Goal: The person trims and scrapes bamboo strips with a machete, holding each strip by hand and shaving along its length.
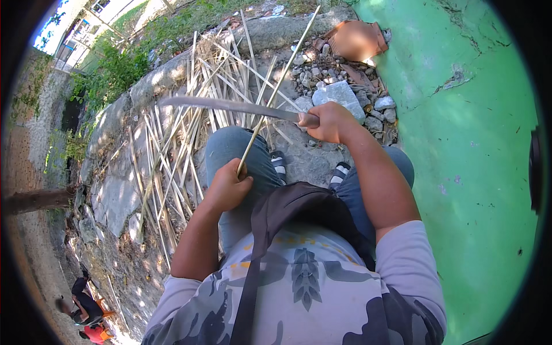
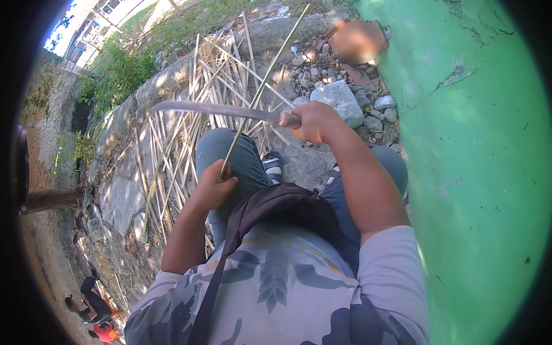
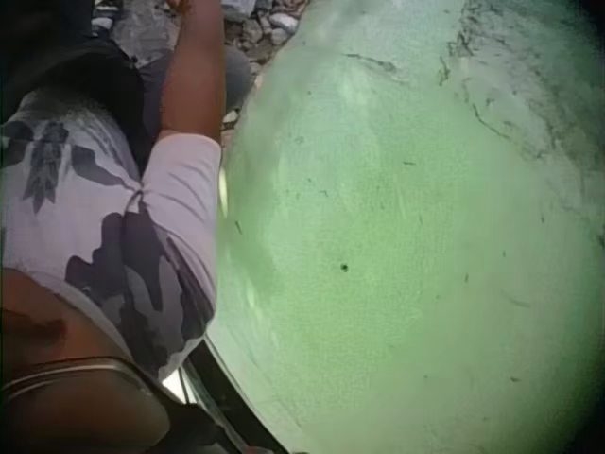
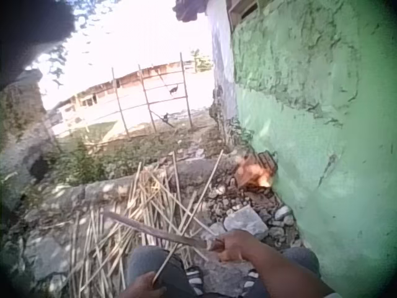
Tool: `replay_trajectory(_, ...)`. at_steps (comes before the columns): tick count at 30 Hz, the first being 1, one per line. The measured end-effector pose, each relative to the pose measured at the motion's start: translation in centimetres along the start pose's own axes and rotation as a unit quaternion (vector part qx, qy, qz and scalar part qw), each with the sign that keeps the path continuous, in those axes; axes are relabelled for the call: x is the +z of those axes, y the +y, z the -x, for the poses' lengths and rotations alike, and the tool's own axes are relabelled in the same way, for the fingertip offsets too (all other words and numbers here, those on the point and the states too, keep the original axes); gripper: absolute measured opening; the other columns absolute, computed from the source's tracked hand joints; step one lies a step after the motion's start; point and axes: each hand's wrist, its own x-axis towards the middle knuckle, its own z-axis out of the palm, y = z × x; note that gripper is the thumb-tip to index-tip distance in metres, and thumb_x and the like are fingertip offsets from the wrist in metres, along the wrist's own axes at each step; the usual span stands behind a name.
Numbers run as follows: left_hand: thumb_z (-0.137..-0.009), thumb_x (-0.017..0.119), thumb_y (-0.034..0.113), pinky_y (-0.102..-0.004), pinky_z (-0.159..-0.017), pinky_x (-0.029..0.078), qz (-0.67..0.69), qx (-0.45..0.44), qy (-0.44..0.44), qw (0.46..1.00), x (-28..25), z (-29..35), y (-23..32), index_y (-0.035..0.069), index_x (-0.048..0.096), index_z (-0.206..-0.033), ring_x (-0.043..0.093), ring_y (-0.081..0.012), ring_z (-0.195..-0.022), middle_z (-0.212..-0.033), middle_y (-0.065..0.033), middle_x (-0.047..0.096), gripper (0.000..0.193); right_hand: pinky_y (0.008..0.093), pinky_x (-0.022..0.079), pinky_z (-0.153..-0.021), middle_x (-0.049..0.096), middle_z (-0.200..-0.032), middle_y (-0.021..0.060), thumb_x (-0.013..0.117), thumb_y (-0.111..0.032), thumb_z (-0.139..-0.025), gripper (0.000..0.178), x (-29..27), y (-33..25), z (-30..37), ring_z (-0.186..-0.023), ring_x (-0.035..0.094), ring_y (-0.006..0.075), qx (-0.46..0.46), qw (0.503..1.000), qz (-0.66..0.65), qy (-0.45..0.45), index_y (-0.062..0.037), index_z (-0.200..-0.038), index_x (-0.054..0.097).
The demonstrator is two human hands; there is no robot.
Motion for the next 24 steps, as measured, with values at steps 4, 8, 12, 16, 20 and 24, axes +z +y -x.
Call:
replay_trajectory(4,-0.084,0.070,0.010,-0.0355,-0.062,0.043,0.023,-0.007,0.007,1.000,0.1,-0.5,-0.2,0.005,0.047,-0.083,0.046,-0.0161,-0.066,-0.070,-0.0059,0.049,0.024,0.0463,0.053,-0.072,0.071,-0.083,0.0174,0.071,-0.040,-0.084,0.032,0.0,-0.3,-0.2,-0.081,0.068,0.0389,0.020,0.997,-0.058,0.050,-0.0083,-0.085,0.070)
replay_trajectory(8,-0.084,0.070,0.009,-0.0353,-0.062,0.042,0.000,-0.008,0.001,1.000,-0.2,0.3,0.8,0.005,0.046,-0.082,0.045,-0.0153,-0.067,-0.069,-0.0052,0.047,0.024,0.0440,0.054,-0.073,0.073,-0.086,0.0168,0.073,-0.036,-0.084,0.030,-1.0,-2.4,0.7,-0.080,0.069,0.0364,-0.023,0.999,0.032,0.004,-0.0089,-0.096,0.074)
replay_trajectory(12,-0.084,0.071,0.009,-0.0343,-0.061,0.041,0.015,0.005,-0.004,1.000,0.0,-0.2,0.1,0.006,0.046,-0.083,0.044,-0.0139,-0.067,-0.070,-0.0038,0.046,0.025,0.0438,0.054,-0.074,0.072,-0.085,0.0179,0.074,-0.037,-0.085,0.033,-0.7,1.7,-0.5,-0.080,0.070,0.0370,0.024,0.992,-0.120,-0.019,-0.0081,-0.102,0.074)
replay_trajectory(16,-0.085,0.071,0.008,-0.0311,-0.059,0.039,0.066,-0.012,-0.002,0.998,0.2,-0.5,-0.5,0.008,0.045,-0.083,0.042,-0.0103,-0.068,-0.071,0.0000,0.044,0.026,0.0427,0.054,-0.073,0.071,-0.083,0.0185,0.076,-0.038,-0.083,0.036,-1.2,0.0,-0.1,-0.079,0.069,0.0379,0.002,0.990,-0.115,0.078,-0.0061,-0.099,0.072)
replay_trajectory(20,-0.086,0.071,0.006,-0.0288,-0.057,0.036,0.105,-0.001,-0.016,0.994,-0.2,-0.1,-1.0,0.010,0.045,-0.083,0.040,-0.0082,-0.067,-0.072,0.0031,0.042,0.026,0.0428,0.054,-0.070,0.071,-0.079,0.0165,0.078,-0.039,-0.081,0.037,-2.4,-2.5,1.7,-0.076,0.069,0.0382,-0.075,0.987,-0.107,0.089,-0.0070,-0.098,0.071)
replay_trajectory(24,-0.087,0.071,0.006,-0.0271,-0.056,0.036,0.129,-0.026,-0.030,0.991,-0.9,-0.3,-0.6,0.011,0.044,-0.085,0.040,-0.0064,-0.067,-0.072,0.0041,0.042,0.027,0.0443,0.054,-0.068,0.070,-0.075,0.0155,0.078,-0.043,-0.081,0.038,-1.5,-2.5,2.3,-0.073,0.069,0.0378,-0.111,0.988,-0.089,0.066,-0.0090,-0.094,0.069)
